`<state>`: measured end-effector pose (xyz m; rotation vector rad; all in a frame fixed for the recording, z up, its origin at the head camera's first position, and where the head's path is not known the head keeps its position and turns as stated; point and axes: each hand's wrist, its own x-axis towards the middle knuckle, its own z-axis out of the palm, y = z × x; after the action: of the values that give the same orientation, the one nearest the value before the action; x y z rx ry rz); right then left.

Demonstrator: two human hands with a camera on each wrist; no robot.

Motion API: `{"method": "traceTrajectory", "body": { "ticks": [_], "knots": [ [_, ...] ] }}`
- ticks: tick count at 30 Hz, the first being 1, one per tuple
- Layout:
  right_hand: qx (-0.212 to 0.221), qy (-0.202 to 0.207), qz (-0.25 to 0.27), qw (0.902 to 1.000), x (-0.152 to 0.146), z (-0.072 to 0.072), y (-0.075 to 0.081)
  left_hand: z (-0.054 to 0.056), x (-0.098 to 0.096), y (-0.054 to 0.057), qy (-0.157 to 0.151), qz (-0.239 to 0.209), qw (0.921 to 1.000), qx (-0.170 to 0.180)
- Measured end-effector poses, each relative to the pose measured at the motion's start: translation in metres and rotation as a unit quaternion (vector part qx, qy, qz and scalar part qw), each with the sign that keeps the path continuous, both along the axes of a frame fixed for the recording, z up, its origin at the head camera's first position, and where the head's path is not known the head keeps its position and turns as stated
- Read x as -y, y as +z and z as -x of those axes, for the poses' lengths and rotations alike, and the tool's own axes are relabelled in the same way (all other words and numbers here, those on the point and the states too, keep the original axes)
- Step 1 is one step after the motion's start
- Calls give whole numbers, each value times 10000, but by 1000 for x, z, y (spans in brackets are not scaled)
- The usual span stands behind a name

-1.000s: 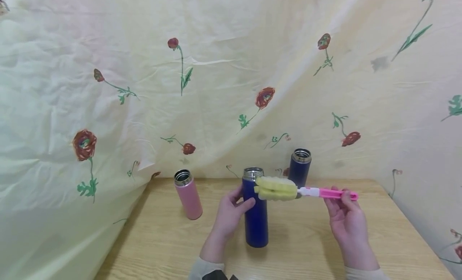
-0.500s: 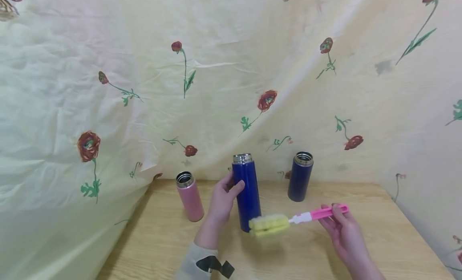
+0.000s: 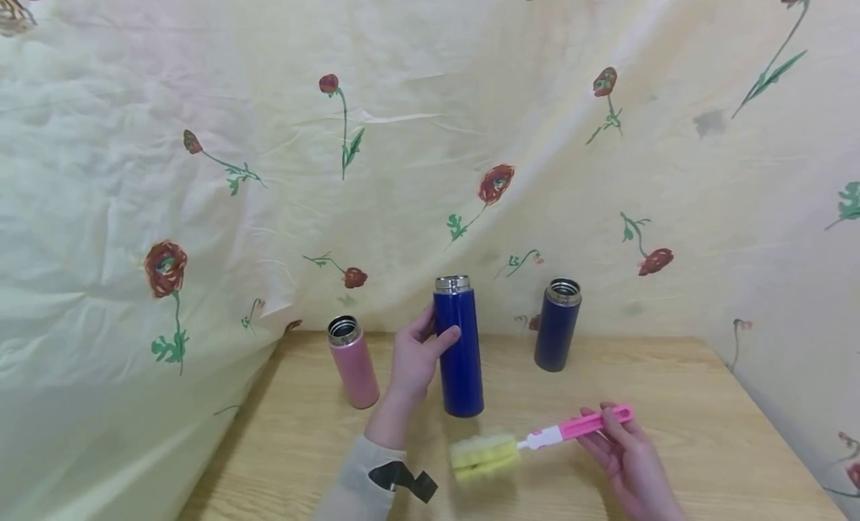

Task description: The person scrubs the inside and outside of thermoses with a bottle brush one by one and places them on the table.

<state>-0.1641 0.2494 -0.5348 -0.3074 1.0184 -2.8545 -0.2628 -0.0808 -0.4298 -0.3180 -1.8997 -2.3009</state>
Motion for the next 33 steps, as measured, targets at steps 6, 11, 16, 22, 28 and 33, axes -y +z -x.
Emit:
{"method": "traceTrajectory", "body": {
  "ticks": [6,11,16,22,28,33],
  "knots": [
    [443,-56,640,9970,10,-5,-7,-1,-3,-6,217,-594,9979,-143],
    [574,-141,642,9962,18,-9,-9,-2,-3,-7,328,-698,9969,-142],
    [246,-204,433,9986,26,-10,-6,-1,-3,-6,353,-677,9971,-37],
    [232,-410,277,9985,33,-9,-3,-1,-3,-7,300,-613,9977,12],
    [347,-874,472,9944,36,-9,0,-2,-4,-7,261,-620,9977,55],
    [242,-1003,336,9941,36,-8,5,-1,-6,-5,301,-748,9967,64]
  ]
}}
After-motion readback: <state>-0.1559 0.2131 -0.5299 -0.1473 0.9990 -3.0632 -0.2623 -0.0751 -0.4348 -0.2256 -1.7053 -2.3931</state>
